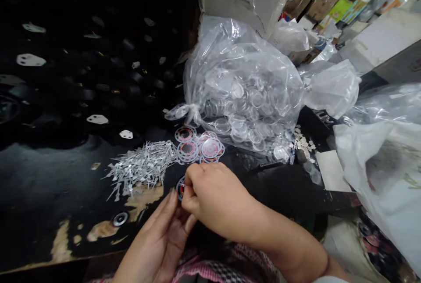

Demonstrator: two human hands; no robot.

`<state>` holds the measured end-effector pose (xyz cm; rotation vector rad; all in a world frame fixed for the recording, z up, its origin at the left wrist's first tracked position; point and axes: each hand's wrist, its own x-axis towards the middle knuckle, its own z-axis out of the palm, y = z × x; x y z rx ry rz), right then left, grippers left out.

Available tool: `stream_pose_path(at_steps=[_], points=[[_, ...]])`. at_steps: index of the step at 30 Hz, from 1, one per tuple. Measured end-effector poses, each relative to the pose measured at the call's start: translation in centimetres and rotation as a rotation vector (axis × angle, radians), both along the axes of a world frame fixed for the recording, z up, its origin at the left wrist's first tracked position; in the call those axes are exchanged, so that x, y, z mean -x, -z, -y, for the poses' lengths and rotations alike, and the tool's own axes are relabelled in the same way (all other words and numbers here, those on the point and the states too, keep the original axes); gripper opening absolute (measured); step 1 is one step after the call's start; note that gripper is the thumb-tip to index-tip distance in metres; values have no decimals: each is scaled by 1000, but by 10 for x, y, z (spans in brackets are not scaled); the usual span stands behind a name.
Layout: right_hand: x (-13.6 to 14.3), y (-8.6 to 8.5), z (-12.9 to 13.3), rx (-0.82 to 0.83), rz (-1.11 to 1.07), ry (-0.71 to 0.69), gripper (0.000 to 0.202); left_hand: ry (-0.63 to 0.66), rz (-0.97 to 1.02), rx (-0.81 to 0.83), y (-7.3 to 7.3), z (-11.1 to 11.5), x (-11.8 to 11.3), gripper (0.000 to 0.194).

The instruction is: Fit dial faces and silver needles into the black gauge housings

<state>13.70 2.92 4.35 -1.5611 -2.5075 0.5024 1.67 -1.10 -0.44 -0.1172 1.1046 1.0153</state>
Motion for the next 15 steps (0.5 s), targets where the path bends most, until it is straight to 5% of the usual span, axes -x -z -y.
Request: stream_pose_path(at_steps=[4,9,15], points=[[-21,-8,-17,159,-230,37,14,2,-160,-104,-2,-1,5,43],[-63,9,-56,-206,23,605,20,97,-128,-222,-4,-2,11,38],[-65,24,-63,-249,-9,553,18,134,-93,-209,-1,-1,14,24]])
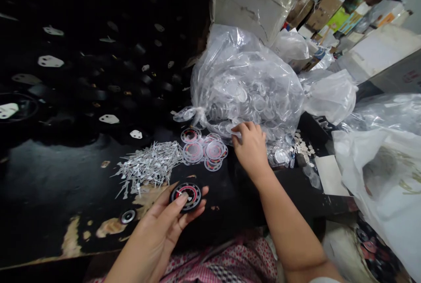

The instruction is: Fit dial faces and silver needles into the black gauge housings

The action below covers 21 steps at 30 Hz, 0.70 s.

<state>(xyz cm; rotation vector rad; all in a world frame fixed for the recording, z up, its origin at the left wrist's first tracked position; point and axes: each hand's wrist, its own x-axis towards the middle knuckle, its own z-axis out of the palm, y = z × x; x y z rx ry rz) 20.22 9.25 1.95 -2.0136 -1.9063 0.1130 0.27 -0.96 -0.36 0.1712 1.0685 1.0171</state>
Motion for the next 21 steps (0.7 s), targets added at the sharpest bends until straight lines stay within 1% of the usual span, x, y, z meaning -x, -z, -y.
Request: stream_pose_path(at_steps=[3,6,8,10,11,12,14,15,17,19,21], points=[[-3,1,1,-74,-105,-10,18,-26,29,-16,-1,-1,2,22],[-10,0,0,-142,-221,-27,16,-29,48,-25,-2,-2,3,25],[-12,-3,3,-191,-283,-34,13,-44,55,-25,-3,-3,3,27],[-6,-9,12,-210,-393,-48,13,-74,80,-13,-4,-5,3,26],[0,-12,19,-174,-486,-71,15,-87,103,-4,-5,-5,3,25],[7,-15,27,-104,-593,-114,18,-90,130,8,-5,-6,3,24],[25,-19,45,66,-762,-260,20,-75,172,21,-6,-6,3,24],[34,-20,53,120,-784,-341,21,-67,177,9,-6,-6,3,26],[49,-20,67,118,-684,-463,25,-48,131,-47,-5,-5,3,29],[58,-20,73,93,-532,-520,31,-20,37,-131,-1,-3,4,31],[61,-21,74,120,-462,-545,30,30,-73,-216,3,0,6,35]])
